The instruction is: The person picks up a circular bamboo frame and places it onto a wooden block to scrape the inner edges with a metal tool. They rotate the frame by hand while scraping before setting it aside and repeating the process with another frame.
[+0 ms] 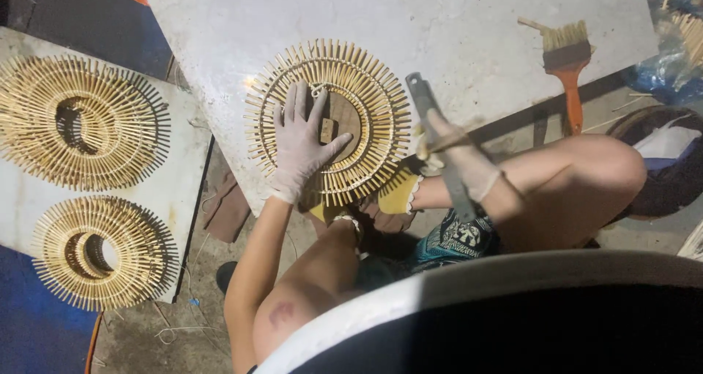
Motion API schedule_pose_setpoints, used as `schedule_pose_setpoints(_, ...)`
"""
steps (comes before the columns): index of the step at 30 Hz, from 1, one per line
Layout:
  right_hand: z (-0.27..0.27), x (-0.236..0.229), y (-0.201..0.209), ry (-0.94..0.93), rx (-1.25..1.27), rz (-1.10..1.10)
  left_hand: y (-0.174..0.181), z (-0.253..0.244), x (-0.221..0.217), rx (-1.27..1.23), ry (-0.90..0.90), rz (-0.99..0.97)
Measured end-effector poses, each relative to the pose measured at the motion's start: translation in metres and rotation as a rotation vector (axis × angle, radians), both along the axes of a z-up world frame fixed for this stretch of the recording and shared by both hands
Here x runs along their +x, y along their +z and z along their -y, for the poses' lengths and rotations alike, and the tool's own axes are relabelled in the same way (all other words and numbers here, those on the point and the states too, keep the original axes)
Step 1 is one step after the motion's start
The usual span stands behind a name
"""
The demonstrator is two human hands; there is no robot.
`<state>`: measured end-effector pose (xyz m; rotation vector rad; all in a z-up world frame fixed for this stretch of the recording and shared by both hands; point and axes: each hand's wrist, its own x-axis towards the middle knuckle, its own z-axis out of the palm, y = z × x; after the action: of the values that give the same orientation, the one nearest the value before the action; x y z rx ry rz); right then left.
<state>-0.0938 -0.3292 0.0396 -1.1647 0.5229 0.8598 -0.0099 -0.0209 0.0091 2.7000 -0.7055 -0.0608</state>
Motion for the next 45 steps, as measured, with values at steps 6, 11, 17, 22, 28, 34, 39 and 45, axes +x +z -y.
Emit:
schedule_pose_setpoints(6, -0.006, -0.005, -0.021, 0.003, 0.018, 0.103, -0.002, 0.000, -0.001, 0.029, 0.020, 0.020)
schedule_pose_setpoints(11, -0.016, -0.004, -0.021, 0.001, 0.031, 0.175, -0.002, 0.001, -0.001, 0.046, 0.033, 0.061)
schedule_pose_setpoints(17, -0.018, 0.003, -0.012, -0.045, -0.002, -0.039, -0.006, 0.002, -0.002, 0.023, 0.054, 0.054)
schedule_pose_setpoints(22, -0.011, 0.020, -0.079, -0.112, -0.307, -0.115, -0.008, 0.010, -0.010, 0.010, 0.136, 0.058)
schedule_pose_setpoints(28, -0.015, -0.006, 0.020, -0.205, -0.016, 0.189, 0.033, 0.038, -0.037, -0.138, 0.207, 0.069)
schedule_pose_setpoints(34, -0.023, -0.004, -0.023, 0.360, -0.892, 0.293, 0.114, 0.070, -0.053, 0.179, -0.463, -0.496)
schedule_pose_setpoints(39, -0.027, -0.026, -0.012, 0.113, -0.665, 0.506, 0.064, 0.054, -0.069, -0.581, -0.102, -0.448)
schedule_pose_setpoints(45, -0.011, -0.008, 0.005, 0.022, -0.728, 0.678, 0.055, 0.034, -0.032, -0.680, 0.051, -0.428)
